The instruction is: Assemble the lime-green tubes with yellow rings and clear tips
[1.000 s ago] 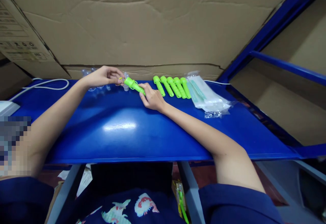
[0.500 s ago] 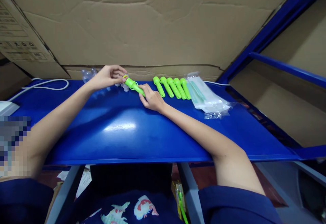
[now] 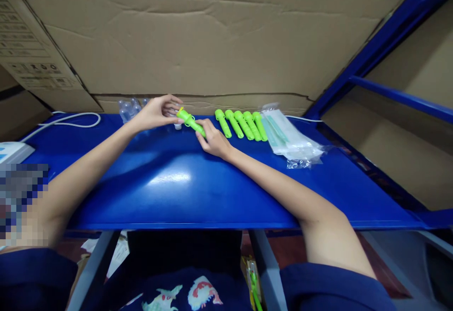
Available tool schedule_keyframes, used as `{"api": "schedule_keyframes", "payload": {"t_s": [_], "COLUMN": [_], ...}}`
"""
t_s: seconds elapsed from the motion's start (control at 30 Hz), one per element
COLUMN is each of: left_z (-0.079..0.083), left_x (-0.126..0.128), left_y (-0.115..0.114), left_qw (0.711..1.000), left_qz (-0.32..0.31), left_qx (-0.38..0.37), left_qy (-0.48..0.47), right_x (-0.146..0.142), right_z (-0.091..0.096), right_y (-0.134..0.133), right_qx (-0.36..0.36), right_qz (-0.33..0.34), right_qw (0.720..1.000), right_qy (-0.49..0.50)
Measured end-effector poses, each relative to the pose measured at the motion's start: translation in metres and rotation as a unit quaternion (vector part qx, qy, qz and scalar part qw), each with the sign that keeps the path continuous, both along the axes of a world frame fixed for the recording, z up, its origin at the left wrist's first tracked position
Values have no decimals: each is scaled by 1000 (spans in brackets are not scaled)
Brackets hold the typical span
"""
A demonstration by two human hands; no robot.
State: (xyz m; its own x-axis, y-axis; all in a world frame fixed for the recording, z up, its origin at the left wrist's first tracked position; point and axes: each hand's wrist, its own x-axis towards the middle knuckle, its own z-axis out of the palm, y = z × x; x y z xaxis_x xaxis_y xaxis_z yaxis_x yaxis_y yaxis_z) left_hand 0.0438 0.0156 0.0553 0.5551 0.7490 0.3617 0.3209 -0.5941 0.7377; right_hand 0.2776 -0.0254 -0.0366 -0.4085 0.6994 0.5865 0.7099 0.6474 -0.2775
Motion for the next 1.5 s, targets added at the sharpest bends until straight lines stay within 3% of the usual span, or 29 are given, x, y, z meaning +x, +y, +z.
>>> {"api": "schedule_keyframes", "payload": {"t_s": [0.13,0.23,0.4,0.67,0.87,1.13,1.37,1.5], "left_z": [-3,-5,-12,-51,-79,-83,-88,-91], "left_x": [4,4,4,22,25,25,25,25], "left_y": [-2,-1,4,-1,4,4,5,7], "left_qw": [998,1000,997,982,962,937,930,927], "left_qz": [28,10,-42,-132,-94,-57,-19,4], "left_qx": [46,13,-54,-113,-199,-244,-260,-258], "left_qy": [11,0,-27,-72,-160,-241,-261,-271], "right_x": [-4,-8,-12,-20,-17,-11,-11,-10], "right_z": [-1,1,6,8,5,0,0,3], "right_y": [-1,-6,-8,-10,-4,7,11,13], "right_qx": [-55,-139,-211,-318,-360,-449,-454,-474], "right_qz": [45,76,98,162,163,209,188,171], "right_qw": [996,982,951,894,856,756,748,730], "right_qy": [50,99,201,271,334,428,446,462]}}
